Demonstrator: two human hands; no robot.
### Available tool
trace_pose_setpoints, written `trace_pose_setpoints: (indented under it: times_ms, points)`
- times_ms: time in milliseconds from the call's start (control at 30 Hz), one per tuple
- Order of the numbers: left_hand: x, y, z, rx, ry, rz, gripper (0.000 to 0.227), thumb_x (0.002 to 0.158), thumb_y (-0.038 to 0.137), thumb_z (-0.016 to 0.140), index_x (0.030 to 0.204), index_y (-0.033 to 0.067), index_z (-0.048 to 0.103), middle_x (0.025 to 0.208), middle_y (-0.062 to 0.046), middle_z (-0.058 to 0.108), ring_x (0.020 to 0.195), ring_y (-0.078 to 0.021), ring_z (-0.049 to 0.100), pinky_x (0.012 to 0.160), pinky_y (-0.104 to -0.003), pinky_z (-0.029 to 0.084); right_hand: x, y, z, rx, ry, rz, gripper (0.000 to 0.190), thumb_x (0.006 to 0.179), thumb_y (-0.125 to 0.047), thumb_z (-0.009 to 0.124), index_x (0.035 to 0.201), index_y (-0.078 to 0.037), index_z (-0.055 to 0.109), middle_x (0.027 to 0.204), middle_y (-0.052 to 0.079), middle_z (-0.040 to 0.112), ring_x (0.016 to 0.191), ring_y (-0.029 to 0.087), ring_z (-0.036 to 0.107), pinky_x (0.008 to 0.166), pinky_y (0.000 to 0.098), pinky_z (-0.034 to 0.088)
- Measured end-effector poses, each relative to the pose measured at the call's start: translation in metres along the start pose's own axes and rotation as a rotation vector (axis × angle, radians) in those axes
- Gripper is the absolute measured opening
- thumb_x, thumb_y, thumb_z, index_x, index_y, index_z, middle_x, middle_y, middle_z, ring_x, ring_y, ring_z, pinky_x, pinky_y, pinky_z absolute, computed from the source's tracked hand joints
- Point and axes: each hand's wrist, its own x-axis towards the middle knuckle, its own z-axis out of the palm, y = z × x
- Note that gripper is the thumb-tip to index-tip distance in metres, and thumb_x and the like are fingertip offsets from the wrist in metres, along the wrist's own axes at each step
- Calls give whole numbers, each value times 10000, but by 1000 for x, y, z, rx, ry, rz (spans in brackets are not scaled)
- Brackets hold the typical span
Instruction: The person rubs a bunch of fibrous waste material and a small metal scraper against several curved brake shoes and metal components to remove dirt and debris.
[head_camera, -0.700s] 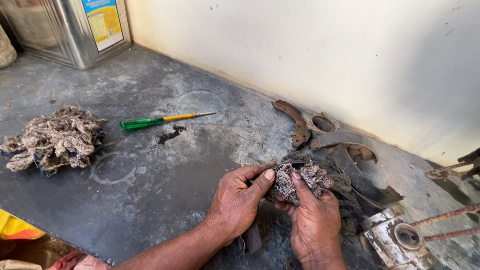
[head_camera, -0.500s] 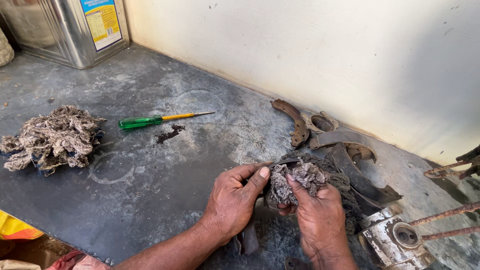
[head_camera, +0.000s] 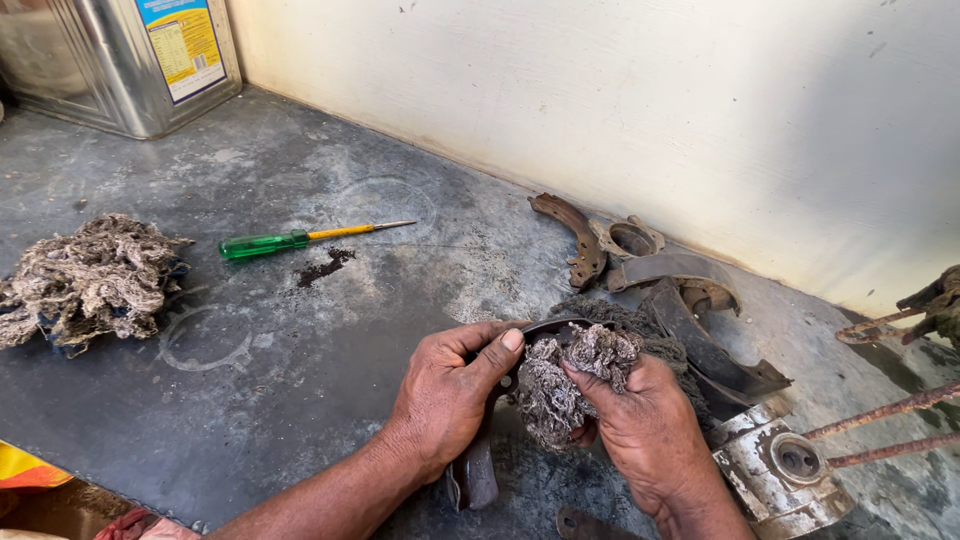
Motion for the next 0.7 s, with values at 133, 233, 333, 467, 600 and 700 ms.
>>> trace_pose_setpoints:
  times_ms: [133, 233, 333, 467, 600, 700]
  points:
    - [0, 2, 0, 57, -8, -66, 423, 957, 401, 604, 1205, 104, 774, 852, -41, 742, 824, -97, 640, 788, -308, 536, -3, -2, -6, -85, -64, -24, 213, 905, -166, 690, 1035, -24, 780, 806, 72, 778, 630, 148, 683, 514, 335, 551]
    - [1, 4, -1, 55, -33, -45, 473, 945, 440, 574, 1208, 87, 748, 878, -23, 760, 850, -93, 672, 816, -304, 549, -2, -1, -6, -86, -37, -7, 216, 905, -154, 690, 1058, -21, 761, 834, 80, 780, 666, 156, 691, 554, 349, 562]
    - [2, 7, -3, 41, -78, -85, 525, 948, 490, 540, 1204, 70, 723, 876, -35, 751, 853, -98, 676, 826, -307, 556, -1, 1, -7, -43, -13, 10, 229, 904, -145, 683, 1085, -12, 731, 862, 87, 784, 717, 164, 712, 617, 352, 584]
    - [3, 9, -4, -58, -147, -155, 553, 963, 516, 538, 1105, 20, 738, 839, -55, 733, 797, -101, 659, 787, -314, 569, 0, 4, -7, -23, -26, -23, 241, 899, -140, 680, 1100, -14, 717, 891, 64, 785, 772, 141, 720, 684, 333, 593]
    - [3, 8, -6, -136, -173, -172, 523, 961, 510, 560, 1041, 23, 734, 817, -45, 725, 751, -88, 652, 730, -300, 564, 1, 4, -6, -131, -17, -41, 224, 918, -146, 690, 1096, -21, 742, 880, 65, 778, 746, 142, 691, 663, 338, 563]
    - [3, 5, -7, -255, -189, -196, 495, 962, 478, 587, 1060, 10, 717, 813, -51, 713, 724, -104, 638, 677, -300, 554, -1, 2, -2, -119, -76, -61, 224, 915, -154, 690, 1079, -28, 776, 849, 68, 779, 703, 147, 676, 618, 348, 547]
